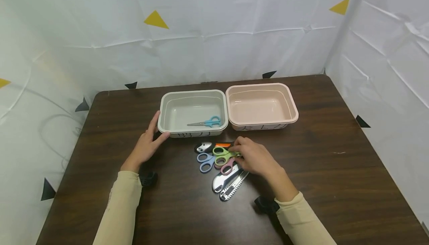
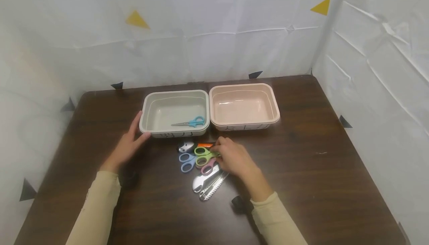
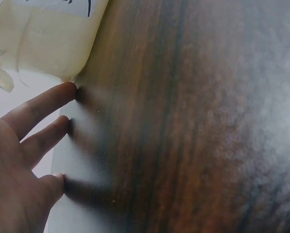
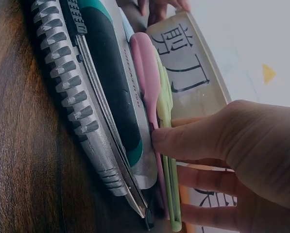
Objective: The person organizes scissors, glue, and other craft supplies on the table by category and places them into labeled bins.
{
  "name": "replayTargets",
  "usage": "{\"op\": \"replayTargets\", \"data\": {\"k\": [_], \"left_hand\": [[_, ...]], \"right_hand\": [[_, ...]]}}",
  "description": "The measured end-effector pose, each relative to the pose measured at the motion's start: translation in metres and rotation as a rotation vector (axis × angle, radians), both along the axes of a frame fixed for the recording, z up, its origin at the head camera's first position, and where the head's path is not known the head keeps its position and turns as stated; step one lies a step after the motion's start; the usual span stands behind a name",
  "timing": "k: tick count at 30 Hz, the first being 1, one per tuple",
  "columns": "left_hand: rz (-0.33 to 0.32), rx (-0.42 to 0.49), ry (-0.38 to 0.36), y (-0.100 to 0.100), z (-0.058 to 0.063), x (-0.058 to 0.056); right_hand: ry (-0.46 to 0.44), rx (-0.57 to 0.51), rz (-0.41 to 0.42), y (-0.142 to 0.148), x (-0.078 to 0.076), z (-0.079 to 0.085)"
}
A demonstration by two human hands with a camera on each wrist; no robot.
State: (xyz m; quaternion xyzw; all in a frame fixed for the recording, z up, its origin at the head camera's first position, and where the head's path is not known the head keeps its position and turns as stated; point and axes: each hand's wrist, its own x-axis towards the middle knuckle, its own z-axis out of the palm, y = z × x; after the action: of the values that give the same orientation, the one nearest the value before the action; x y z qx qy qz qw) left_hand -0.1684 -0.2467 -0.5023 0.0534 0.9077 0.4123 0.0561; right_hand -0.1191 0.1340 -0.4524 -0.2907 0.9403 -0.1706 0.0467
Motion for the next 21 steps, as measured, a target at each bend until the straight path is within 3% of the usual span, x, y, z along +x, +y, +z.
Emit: {"op": "replayTargets", "data": {"k": [21], "left_hand": [[-0.001, 0.007, 0.008, 0.0019, 0.0031, 0.0038]], "right_hand": [[0.082, 0.004, 0.059, 0.0016, 0.0009, -0.0009]]}}
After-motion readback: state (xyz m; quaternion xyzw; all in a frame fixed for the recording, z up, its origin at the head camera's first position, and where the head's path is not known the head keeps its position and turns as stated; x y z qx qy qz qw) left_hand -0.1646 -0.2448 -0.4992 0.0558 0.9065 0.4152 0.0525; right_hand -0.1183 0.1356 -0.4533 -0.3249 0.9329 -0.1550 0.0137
